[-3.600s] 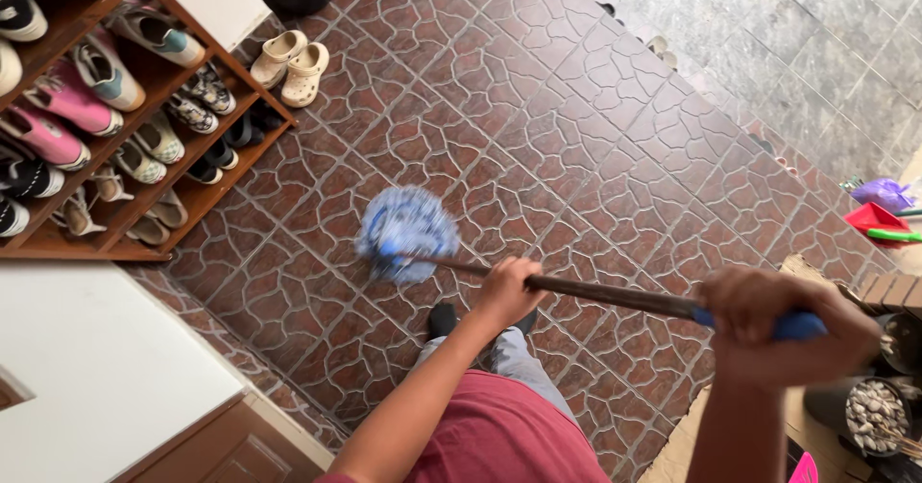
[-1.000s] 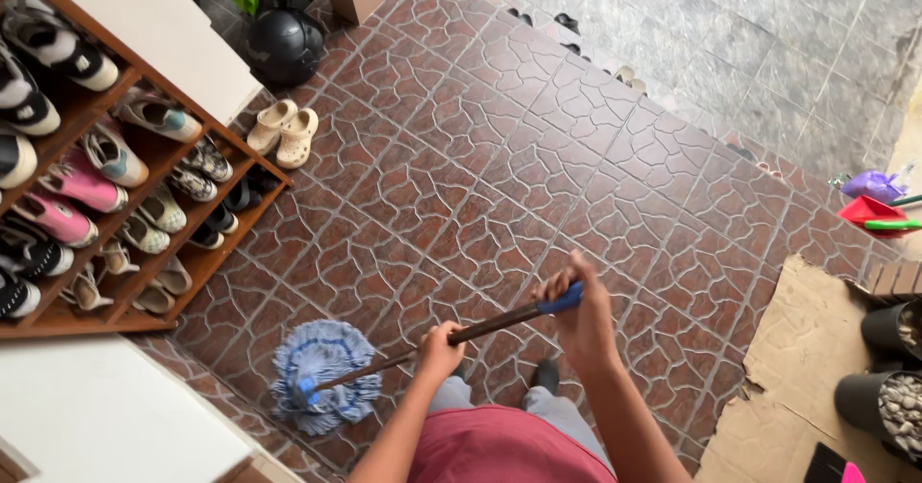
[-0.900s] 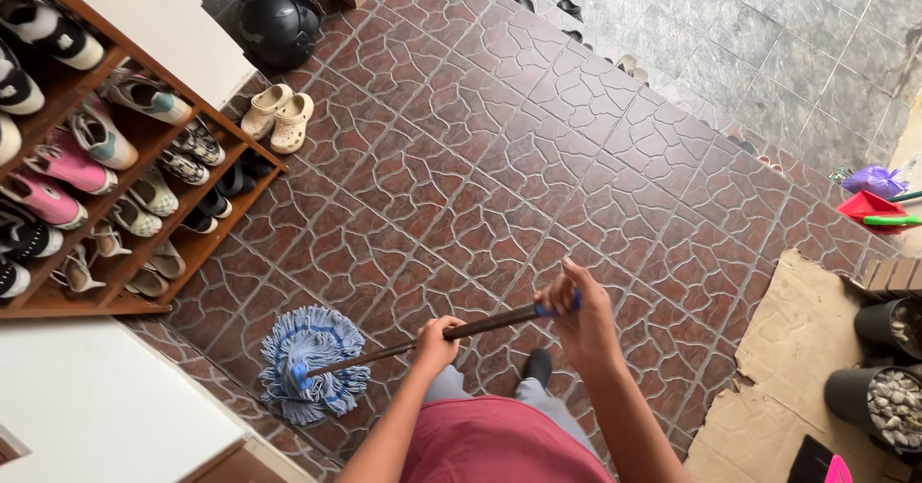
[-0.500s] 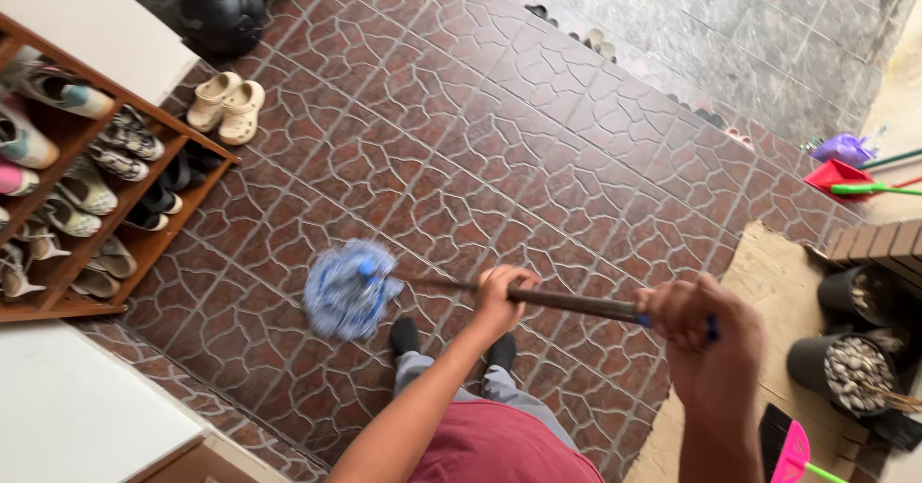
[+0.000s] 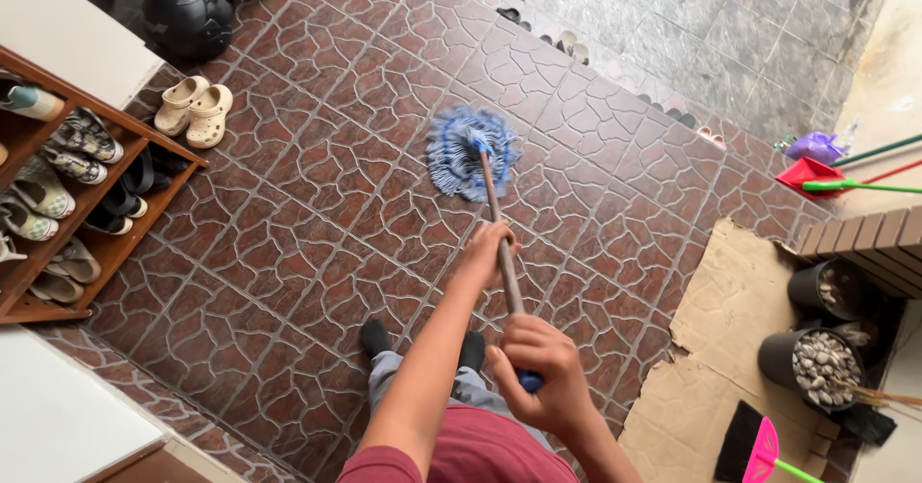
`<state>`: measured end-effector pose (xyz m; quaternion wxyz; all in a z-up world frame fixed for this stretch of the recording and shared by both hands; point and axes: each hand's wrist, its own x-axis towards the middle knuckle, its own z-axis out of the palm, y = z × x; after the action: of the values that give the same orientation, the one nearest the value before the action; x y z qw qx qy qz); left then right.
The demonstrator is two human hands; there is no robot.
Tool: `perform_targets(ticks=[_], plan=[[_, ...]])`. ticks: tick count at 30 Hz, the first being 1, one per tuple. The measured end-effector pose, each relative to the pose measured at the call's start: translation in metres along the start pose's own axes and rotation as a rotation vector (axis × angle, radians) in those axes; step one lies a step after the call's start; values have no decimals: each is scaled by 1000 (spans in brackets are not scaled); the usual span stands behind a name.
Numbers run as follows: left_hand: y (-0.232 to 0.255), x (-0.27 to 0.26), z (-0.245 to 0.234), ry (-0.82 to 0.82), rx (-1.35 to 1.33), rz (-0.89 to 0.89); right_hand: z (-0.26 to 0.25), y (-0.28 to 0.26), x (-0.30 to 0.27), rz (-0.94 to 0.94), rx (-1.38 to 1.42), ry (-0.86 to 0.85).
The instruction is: The person mops a tiled floor in a hallway using a blue string mop. They move the mop back and forth across the floor, cleaning the area near a shoe rack and a doorway.
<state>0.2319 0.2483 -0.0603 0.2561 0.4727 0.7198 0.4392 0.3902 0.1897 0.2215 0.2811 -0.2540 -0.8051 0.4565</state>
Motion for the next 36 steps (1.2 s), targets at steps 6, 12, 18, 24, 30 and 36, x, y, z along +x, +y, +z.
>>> perform_targets(ticks=[6,12,18,24,30,36], plan=[[59,-19,7,-83,169,85,-60,13,-15,-210,100,191],[79,-35,15,-168,219,228,-107,10,-21,-189,227,432],[81,-70,-20,-185,143,215,-120,33,-17,-130,499,506],[42,-127,-87,-79,58,106,-63,54,9,118,734,532],[-60,-199,-153,-69,98,-162,61,44,28,312,819,409],[-158,-285,-192,25,243,-426,163,34,2,676,1034,244]])
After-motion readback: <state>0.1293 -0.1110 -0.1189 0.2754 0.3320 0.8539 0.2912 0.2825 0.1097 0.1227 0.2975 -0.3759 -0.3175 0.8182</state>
